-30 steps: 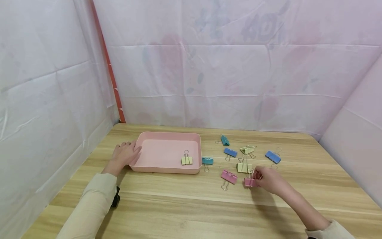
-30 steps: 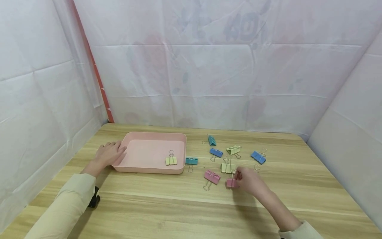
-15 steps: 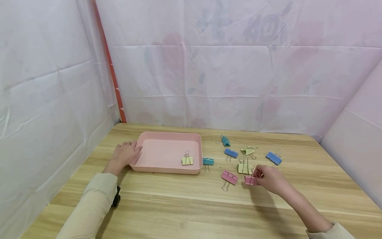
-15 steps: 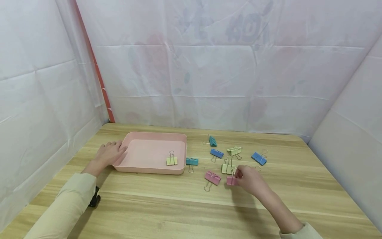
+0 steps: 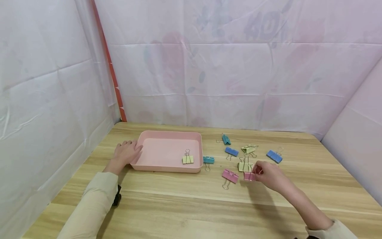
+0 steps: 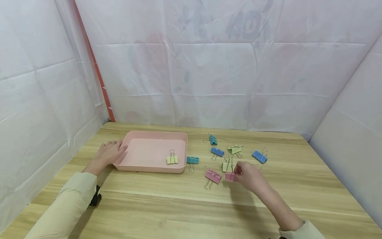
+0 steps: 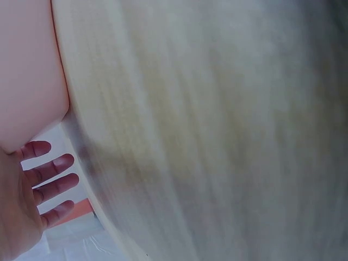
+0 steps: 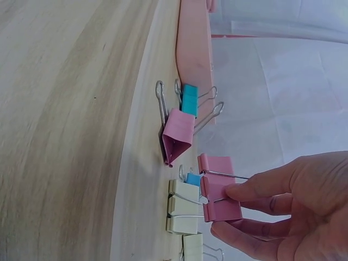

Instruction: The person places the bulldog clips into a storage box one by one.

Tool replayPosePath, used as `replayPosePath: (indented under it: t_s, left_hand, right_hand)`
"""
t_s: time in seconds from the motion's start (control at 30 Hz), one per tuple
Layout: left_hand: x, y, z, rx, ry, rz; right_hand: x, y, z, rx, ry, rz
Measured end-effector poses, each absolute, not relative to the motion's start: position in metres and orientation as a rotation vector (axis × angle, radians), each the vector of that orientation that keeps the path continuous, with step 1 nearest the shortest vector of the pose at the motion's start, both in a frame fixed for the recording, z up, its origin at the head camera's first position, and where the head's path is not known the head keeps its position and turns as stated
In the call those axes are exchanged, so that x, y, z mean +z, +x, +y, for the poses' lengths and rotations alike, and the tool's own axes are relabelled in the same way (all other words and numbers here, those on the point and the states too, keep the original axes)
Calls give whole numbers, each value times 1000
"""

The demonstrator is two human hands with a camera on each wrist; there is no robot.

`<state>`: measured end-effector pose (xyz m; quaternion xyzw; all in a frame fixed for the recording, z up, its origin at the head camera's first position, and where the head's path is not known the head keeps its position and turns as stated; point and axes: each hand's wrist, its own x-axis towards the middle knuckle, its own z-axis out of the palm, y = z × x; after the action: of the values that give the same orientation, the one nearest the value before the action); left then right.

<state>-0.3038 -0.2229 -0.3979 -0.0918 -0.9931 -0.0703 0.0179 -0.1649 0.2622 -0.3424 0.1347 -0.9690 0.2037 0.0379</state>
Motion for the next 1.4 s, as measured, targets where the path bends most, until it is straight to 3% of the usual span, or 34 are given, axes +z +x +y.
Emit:
replayPosePath:
  t_s: [1.4]
  left_hand:
    - [-396,-302,-222,-234,-302,-3053]
  right_hand:
    - [-324,-178,227,692,373,-3001]
